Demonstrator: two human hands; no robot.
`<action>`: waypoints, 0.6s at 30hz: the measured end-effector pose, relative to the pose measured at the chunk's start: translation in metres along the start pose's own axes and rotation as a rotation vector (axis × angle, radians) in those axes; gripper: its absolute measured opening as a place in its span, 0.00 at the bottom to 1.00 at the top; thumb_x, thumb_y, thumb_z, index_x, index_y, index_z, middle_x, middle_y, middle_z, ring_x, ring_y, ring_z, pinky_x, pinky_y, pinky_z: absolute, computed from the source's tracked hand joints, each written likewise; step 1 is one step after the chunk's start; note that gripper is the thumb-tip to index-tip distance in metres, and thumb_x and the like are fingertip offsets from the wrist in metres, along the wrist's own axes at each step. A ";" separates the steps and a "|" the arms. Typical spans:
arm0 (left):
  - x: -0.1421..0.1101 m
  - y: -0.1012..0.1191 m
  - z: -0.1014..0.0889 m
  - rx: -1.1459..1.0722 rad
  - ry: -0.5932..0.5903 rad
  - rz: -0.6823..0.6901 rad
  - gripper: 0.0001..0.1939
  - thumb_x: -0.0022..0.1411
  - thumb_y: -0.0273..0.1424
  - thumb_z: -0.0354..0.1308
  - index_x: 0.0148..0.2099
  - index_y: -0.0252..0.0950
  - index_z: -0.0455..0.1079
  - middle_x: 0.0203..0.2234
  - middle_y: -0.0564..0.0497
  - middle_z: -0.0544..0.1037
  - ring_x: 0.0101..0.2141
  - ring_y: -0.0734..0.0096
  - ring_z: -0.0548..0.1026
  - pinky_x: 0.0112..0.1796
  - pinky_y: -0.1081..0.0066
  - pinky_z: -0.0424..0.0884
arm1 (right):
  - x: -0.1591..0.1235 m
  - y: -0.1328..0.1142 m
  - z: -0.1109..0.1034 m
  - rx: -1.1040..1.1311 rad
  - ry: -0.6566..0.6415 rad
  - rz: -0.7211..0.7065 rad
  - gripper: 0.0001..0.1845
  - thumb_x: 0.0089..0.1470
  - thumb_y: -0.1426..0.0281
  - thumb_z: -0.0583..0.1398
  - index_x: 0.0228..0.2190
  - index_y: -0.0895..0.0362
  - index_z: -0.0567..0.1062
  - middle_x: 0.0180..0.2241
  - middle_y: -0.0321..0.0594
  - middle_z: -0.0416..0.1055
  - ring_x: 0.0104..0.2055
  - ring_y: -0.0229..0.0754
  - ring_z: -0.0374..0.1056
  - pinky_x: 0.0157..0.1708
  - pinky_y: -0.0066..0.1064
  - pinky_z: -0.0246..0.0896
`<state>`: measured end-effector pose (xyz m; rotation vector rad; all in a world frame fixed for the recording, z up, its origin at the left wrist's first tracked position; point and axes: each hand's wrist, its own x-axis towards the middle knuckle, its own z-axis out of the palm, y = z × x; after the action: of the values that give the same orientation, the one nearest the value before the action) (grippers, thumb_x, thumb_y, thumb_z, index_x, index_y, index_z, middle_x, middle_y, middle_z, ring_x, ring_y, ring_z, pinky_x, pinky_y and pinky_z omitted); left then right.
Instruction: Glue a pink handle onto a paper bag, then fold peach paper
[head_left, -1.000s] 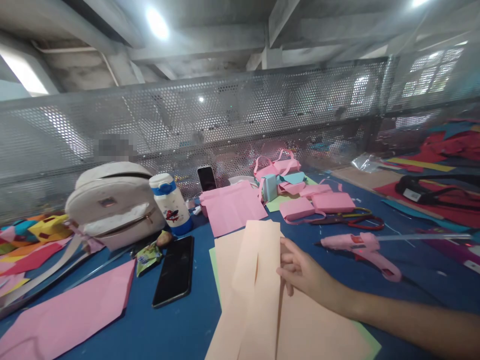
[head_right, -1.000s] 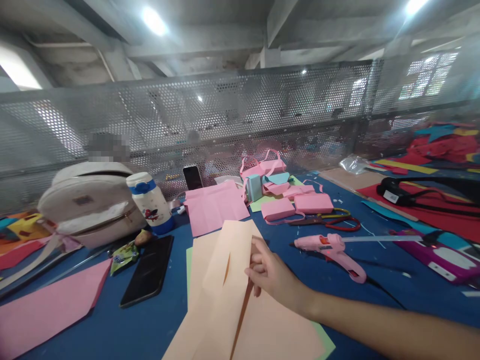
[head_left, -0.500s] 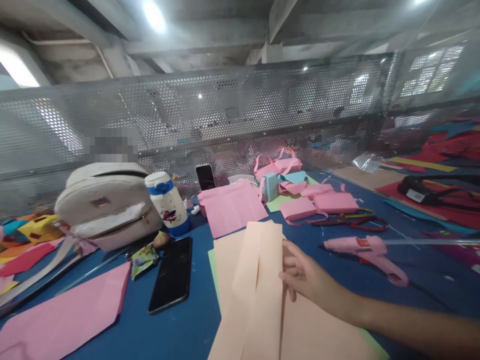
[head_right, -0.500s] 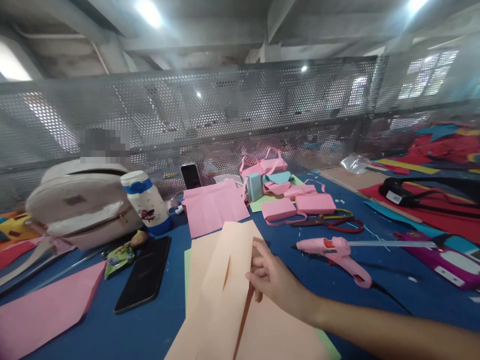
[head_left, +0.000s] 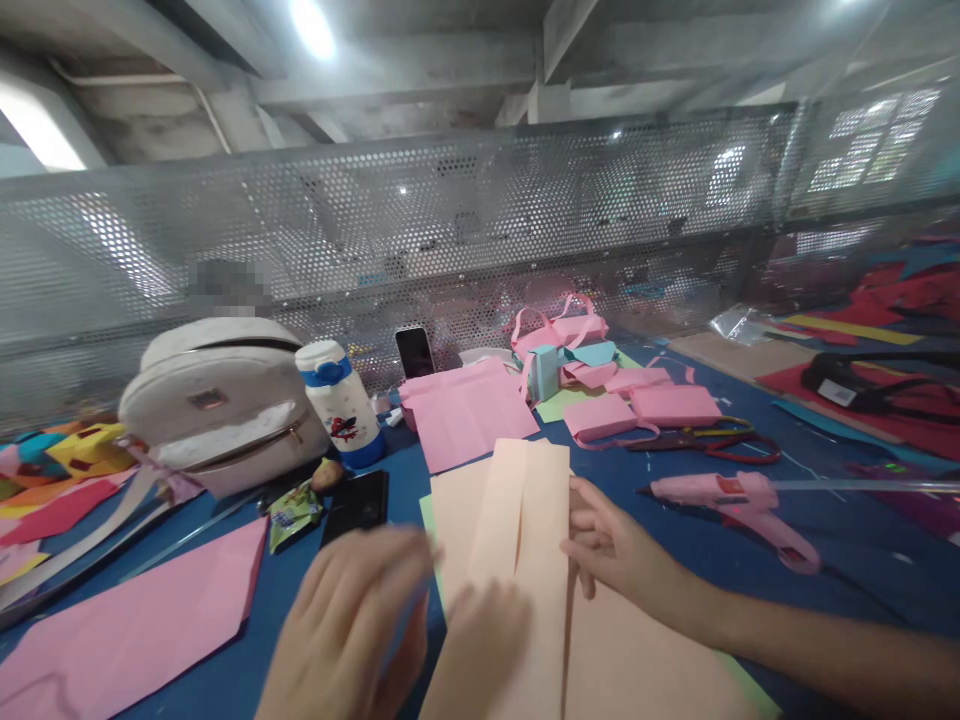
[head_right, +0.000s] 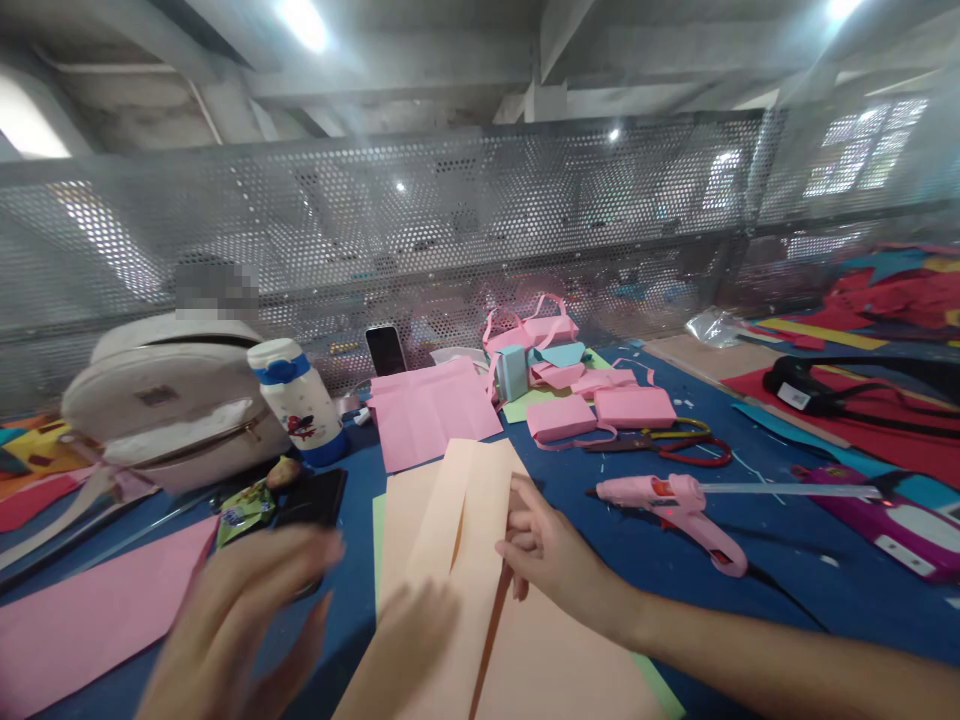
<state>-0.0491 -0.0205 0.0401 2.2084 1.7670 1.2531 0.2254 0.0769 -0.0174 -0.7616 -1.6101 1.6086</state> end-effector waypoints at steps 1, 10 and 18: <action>0.007 -0.005 0.008 -0.052 -0.044 -0.044 0.19 0.65 0.39 0.56 0.57 0.45 0.64 0.53 0.44 0.69 0.53 0.54 0.68 0.50 0.53 0.69 | 0.000 -0.001 0.000 0.002 0.002 0.000 0.36 0.56 0.64 0.61 0.59 0.53 0.50 0.41 0.44 0.73 0.26 0.34 0.67 0.19 0.23 0.62; 0.028 -0.023 0.058 -0.627 -0.404 -0.451 0.30 0.52 0.41 0.65 0.54 0.37 0.60 0.44 0.43 0.73 0.42 0.60 0.73 0.43 0.61 0.70 | 0.001 -0.009 0.002 0.031 0.002 -0.020 0.34 0.54 0.58 0.63 0.55 0.54 0.54 0.41 0.44 0.73 0.23 0.33 0.68 0.18 0.23 0.63; 0.031 0.003 0.057 -0.428 -0.612 -0.364 0.34 0.51 0.30 0.56 0.61 0.33 0.53 0.25 0.59 0.60 0.27 0.72 0.63 0.30 0.71 0.59 | -0.006 -0.013 0.007 0.080 -0.006 0.052 0.33 0.52 0.50 0.63 0.49 0.55 0.59 0.33 0.39 0.74 0.20 0.36 0.70 0.16 0.23 0.64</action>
<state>-0.0114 0.0287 0.0201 1.6795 1.4022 0.6862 0.2246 0.0673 -0.0042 -0.7625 -1.5319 1.7032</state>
